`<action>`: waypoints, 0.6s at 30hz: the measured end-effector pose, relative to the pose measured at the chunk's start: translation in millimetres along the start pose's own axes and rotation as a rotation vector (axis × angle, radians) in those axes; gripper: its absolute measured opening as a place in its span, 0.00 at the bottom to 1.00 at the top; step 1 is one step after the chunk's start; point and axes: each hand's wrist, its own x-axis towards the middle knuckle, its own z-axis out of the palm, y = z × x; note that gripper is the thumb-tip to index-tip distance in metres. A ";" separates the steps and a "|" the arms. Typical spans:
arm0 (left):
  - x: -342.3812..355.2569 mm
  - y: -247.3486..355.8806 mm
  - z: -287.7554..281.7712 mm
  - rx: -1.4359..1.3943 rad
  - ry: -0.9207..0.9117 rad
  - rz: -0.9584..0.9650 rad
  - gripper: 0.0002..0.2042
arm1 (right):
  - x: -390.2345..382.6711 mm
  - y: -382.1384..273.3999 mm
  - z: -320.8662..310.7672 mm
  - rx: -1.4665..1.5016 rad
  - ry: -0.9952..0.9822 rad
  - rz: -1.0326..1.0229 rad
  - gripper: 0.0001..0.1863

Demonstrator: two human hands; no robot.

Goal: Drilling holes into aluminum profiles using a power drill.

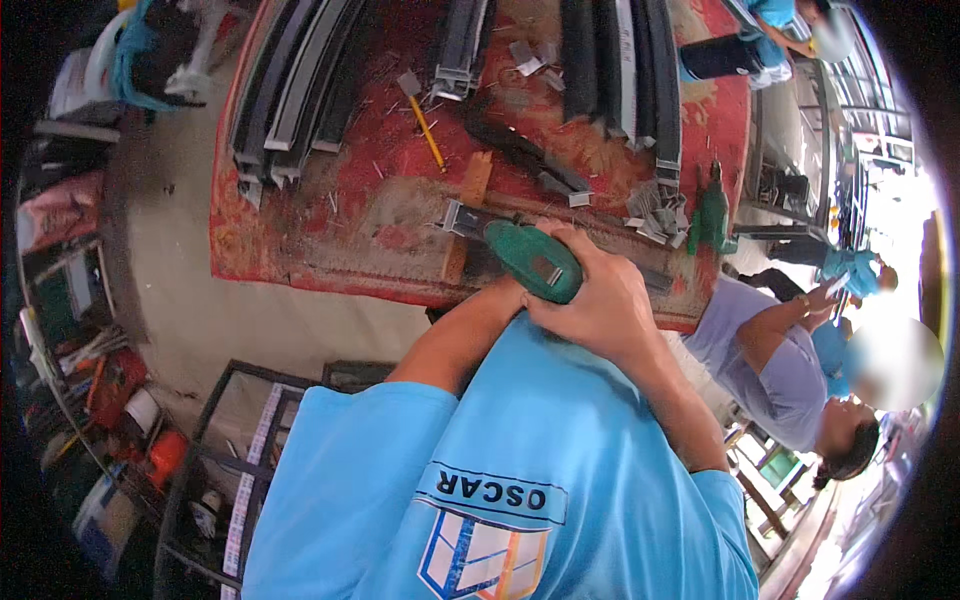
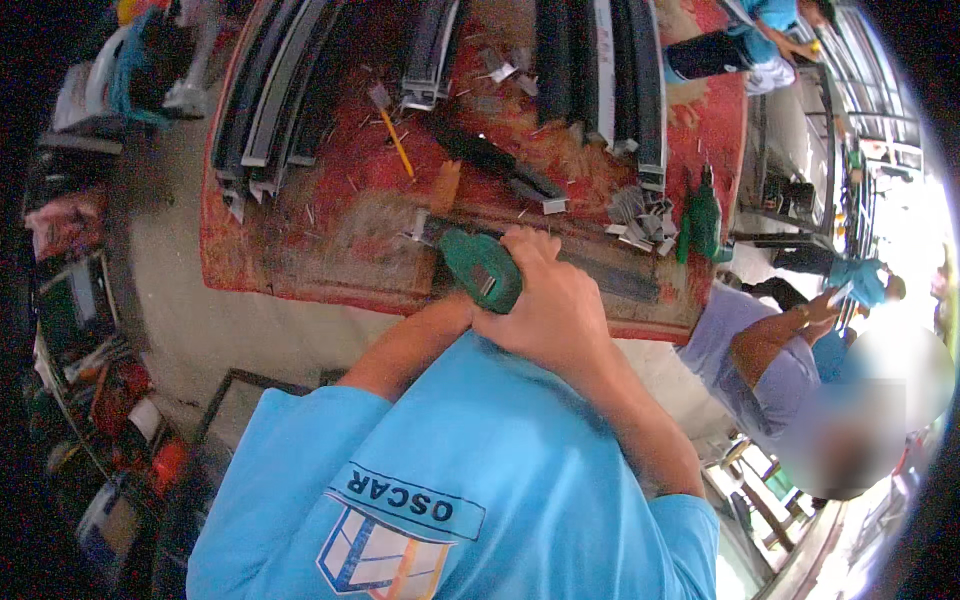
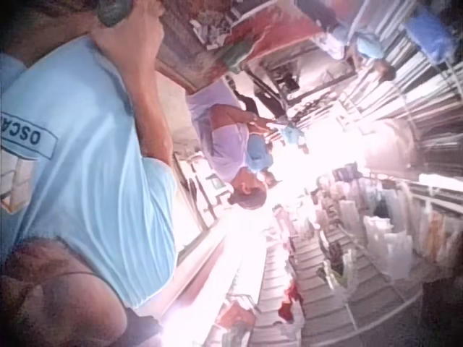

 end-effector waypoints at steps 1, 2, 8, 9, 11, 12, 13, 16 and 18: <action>-0.5 -0.3 -4.1 -0.033 -0.004 0.015 0.08 | 3.9 -1.1 2.1 -0.021 -0.018 -0.004 0.36; -1.7 1.6 -6.1 -0.064 -0.006 0.026 0.08 | 6.9 -2.1 4.0 -0.040 -0.033 -0.006 0.36; -7.1 2.5 -12.1 -0.217 -0.005 0.064 0.08 | 19.0 -3.3 6.5 -0.081 -0.034 0.011 0.36; -7.5 2.1 -12.2 -0.238 -0.005 0.067 0.08 | 19.6 -3.2 6.3 -0.082 -0.037 0.012 0.36; -8.3 1.0 -12.1 -0.278 -0.002 0.069 0.08 | 19.9 -3.5 5.8 -0.113 -0.046 0.011 0.36; -8.7 0.3 -11.9 -0.298 -0.001 0.068 0.08 | 19.8 -3.2 6.7 -0.113 -0.046 0.014 0.36; -9.1 -0.7 -11.9 -0.318 0.001 0.067 0.08 | 19.7 -2.2 8.1 -0.110 -0.040 0.005 0.36; -9.5 -2.6 -11.0 -0.375 0.002 0.064 0.08 | 18.9 -4.0 9.1 -0.097 -0.027 -0.010 0.35; -9.9 -4.4 -10.5 -0.412 0.004 0.060 0.08 | 17.8 -4.6 9.6 -0.088 -0.018 -0.013 0.35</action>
